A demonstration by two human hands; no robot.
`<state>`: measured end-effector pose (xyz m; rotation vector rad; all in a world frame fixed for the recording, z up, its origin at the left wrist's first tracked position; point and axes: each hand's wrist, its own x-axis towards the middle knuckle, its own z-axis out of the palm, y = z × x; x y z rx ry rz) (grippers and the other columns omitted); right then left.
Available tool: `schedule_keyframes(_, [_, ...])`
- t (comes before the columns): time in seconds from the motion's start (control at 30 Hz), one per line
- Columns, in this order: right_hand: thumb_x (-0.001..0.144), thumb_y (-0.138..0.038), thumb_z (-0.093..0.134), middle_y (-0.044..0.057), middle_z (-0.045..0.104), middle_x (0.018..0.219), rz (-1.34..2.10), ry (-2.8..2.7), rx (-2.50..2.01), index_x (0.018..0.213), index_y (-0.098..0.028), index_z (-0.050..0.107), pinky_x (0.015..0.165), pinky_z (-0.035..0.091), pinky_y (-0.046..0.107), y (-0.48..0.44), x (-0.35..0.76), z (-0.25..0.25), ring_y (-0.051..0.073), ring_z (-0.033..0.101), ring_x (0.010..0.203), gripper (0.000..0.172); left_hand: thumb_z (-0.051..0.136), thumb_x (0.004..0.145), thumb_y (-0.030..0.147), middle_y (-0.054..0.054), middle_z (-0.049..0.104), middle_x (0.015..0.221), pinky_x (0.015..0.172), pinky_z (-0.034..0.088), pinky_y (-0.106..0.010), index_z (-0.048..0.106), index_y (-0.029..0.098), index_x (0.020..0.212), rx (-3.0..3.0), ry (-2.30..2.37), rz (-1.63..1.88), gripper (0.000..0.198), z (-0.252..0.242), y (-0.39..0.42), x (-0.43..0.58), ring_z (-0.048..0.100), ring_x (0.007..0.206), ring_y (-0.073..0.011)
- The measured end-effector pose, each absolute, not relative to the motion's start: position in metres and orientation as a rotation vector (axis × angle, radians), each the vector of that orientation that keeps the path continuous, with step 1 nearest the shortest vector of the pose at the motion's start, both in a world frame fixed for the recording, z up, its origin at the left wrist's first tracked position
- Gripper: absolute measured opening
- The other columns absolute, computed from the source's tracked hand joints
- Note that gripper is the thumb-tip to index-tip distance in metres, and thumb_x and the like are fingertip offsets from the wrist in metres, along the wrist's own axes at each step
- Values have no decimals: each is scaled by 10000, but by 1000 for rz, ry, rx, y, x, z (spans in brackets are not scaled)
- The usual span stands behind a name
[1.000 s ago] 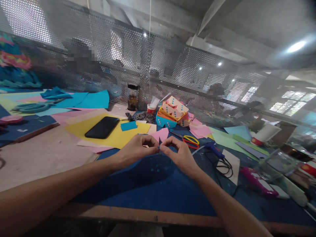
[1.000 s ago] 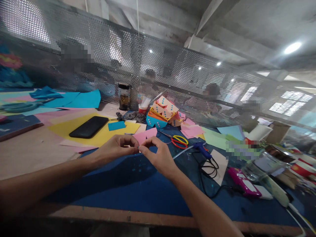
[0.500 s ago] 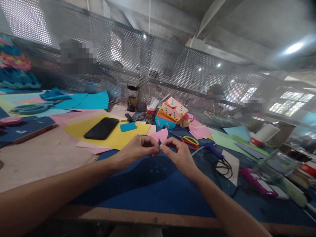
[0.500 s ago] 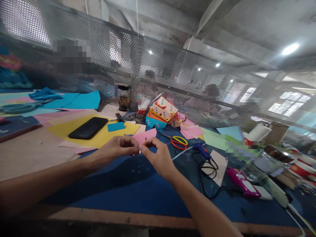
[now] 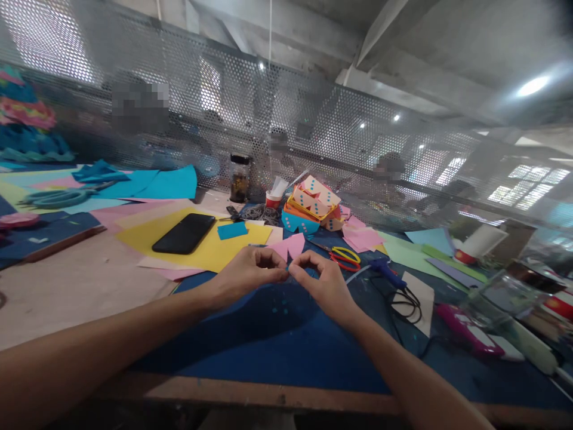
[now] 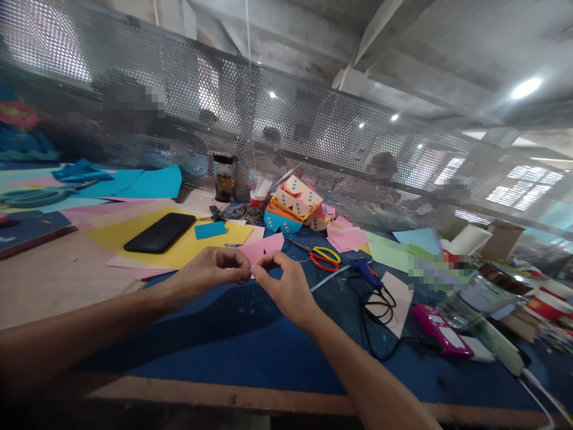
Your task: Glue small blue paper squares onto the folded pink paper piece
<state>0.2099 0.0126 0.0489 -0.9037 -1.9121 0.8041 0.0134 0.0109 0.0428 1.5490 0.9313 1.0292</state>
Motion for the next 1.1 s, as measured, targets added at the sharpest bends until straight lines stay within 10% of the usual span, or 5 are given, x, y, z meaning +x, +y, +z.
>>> schedule_keyframes(0.5, [912,-334,644,16,677,1000,906,-1969,-759,1120,-229,673,863,482,281,12,214,54,159,624,927,235,811,728,322,-14,683,762,753,497,-259,705,167,764,1239,786,918,191,43,11,9,619,738,-133])
schedule_keyframes(1.1, [886,-383,682,21,694,932,979,-1954,-767,991,-210,694,860,499,303,14,215,53,170,645,887,203,803,730,302,-14,649,784,776,516,-257,727,177,776,1164,702,844,153,45,10,8,599,795,-144])
